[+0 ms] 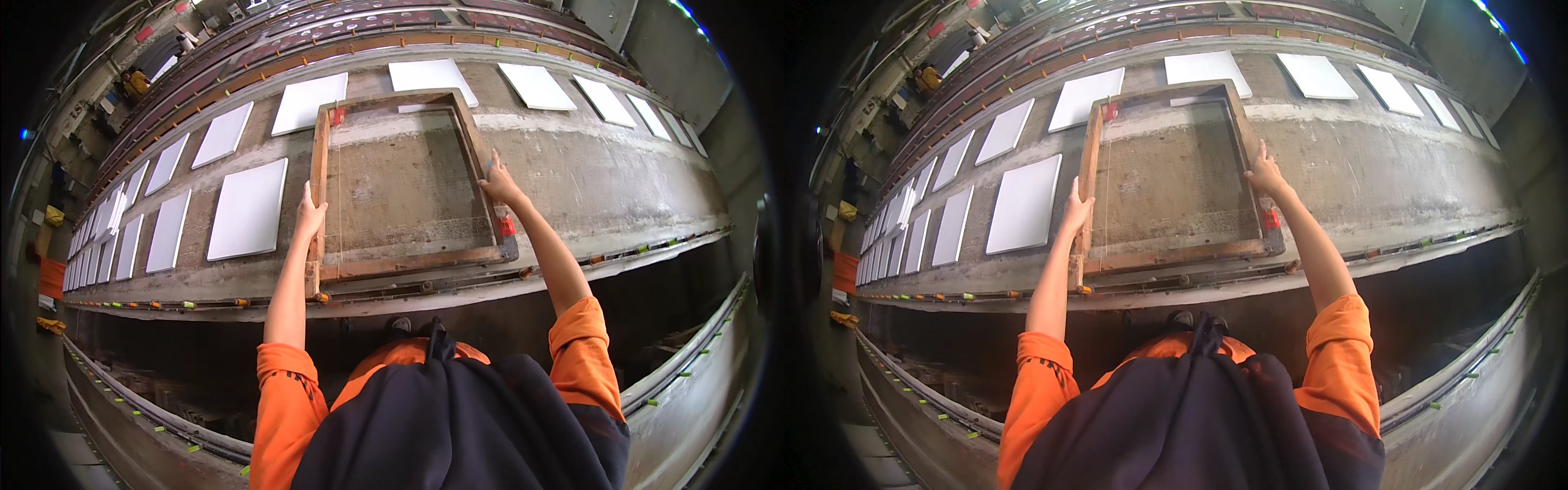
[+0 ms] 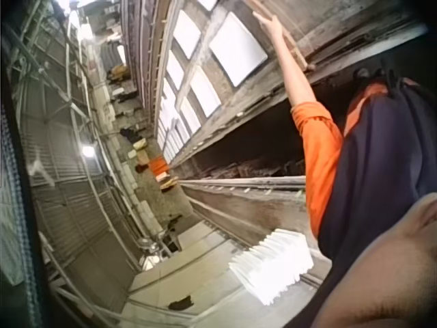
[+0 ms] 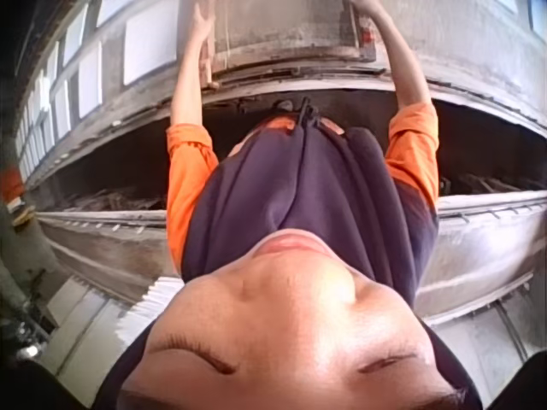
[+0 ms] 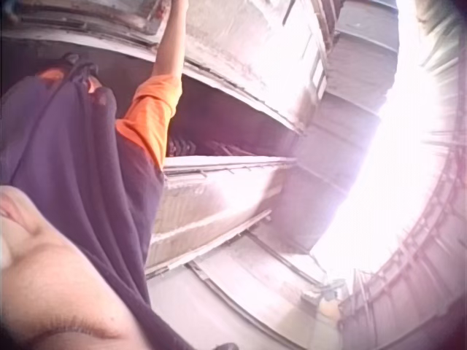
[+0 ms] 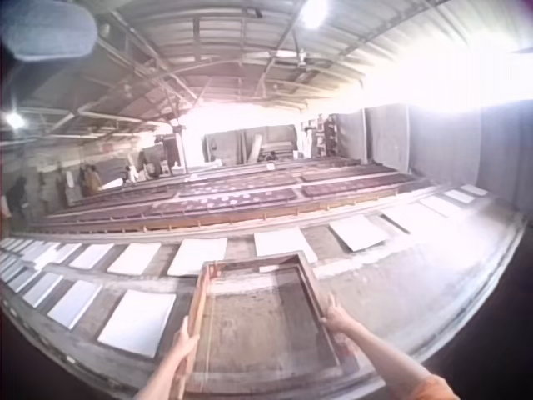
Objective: The person repeatedly picks up white square tiles from a stack and places them into a wooden frame on a conveyor belt. The person aligns the tiles within the frame and then moves the frame along the belt to the next position. This process is repeated continuously throughout the video.
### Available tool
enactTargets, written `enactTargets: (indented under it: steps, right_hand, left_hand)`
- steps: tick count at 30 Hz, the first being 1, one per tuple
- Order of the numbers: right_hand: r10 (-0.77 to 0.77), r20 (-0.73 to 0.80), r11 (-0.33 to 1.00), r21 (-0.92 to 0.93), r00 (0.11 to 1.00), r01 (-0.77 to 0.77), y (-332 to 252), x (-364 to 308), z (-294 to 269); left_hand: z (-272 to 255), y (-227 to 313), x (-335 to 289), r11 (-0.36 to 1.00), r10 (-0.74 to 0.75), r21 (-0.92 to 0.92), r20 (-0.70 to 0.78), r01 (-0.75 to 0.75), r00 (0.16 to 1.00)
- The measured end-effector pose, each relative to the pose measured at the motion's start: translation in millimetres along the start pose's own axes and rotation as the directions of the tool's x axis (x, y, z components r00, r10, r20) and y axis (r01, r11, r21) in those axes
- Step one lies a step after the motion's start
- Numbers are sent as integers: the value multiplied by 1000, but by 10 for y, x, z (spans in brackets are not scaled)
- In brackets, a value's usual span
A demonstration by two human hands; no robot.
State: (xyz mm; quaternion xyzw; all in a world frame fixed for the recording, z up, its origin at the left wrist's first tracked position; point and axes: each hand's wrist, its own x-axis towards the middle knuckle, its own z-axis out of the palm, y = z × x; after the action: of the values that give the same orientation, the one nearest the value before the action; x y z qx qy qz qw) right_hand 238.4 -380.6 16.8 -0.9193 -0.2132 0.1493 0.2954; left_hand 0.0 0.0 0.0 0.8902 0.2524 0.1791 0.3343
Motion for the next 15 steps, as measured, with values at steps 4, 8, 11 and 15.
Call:
enactTargets:
  steps: [4, 8, 11, 15]
  right_hand:
    - [-28, -154, 960, -278, 988, -16, -119, -220, 74]
    - [-112, -210, 960, -276, 971, 51, -74, -338, 110]
    - [-129, -217, 953, -298, 968, 61, -15, -355, 93]
    - [-162, -188, 958, -266, 969, 109, -27, -382, 44]
  left_hand:
    - [-24, 50, -80, 994, -26, -107, 35, 29, 999]
    - [-38, 90, -146, 998, -2, -58, 24, 3, 1000]
    - [-14, 185, -188, 995, -36, -86, 55, 41, 998]
    - [-12, 125, -208, 996, 1, -85, 18, 1, 1000]
